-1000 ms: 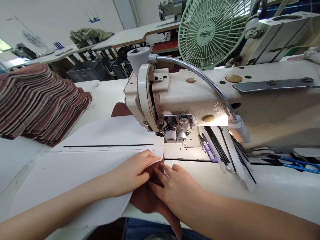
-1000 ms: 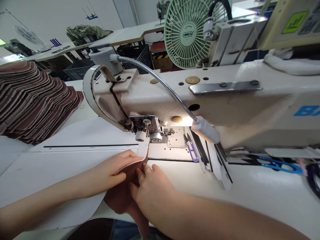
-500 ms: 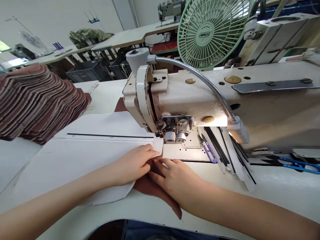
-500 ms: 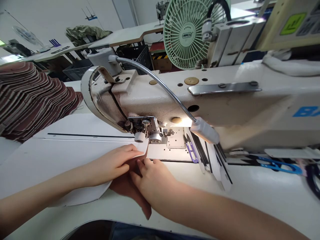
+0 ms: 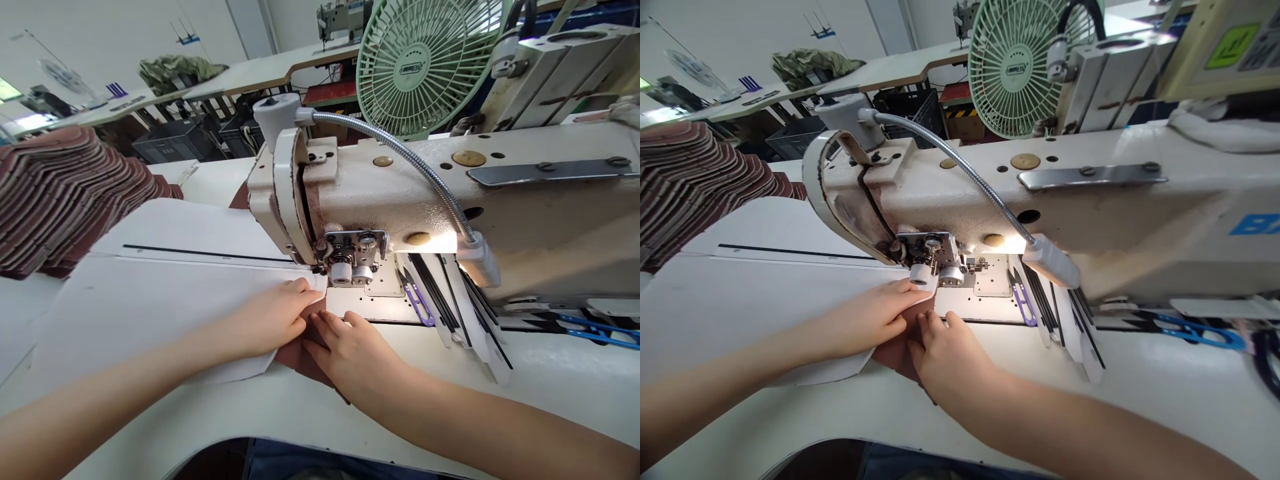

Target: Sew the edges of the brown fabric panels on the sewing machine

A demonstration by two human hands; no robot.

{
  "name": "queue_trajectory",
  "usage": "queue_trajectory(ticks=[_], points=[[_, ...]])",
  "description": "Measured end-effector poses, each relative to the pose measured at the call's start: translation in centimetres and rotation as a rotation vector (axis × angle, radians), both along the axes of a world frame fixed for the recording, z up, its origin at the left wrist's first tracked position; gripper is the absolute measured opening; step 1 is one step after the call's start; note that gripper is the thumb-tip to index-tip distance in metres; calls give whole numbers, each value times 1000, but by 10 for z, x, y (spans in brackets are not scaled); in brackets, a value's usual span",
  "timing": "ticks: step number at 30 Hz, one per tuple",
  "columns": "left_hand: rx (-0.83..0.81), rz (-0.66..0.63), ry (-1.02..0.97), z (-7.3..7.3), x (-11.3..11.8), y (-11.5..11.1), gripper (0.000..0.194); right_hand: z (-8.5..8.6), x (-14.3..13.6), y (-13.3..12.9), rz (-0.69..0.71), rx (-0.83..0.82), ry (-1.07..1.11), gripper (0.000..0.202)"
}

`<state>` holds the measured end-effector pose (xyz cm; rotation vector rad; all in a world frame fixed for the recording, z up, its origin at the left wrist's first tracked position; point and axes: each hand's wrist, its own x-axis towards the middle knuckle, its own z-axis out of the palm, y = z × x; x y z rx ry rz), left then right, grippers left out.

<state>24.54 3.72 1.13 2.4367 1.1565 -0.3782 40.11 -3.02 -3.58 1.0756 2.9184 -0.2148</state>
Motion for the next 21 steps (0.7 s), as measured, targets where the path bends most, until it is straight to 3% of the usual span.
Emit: queue_trajectory(ticks=[3,9,21], points=[[-37,-15,83,0,3,2,27,-5,2,1,-5,63,-8,40],[42,-46,92,-5,4,4,36,-14,3,9,-13,125,-3,43],[149,-86,109,-16,14,13,32,-24,8,26,-63,206,50,33]])
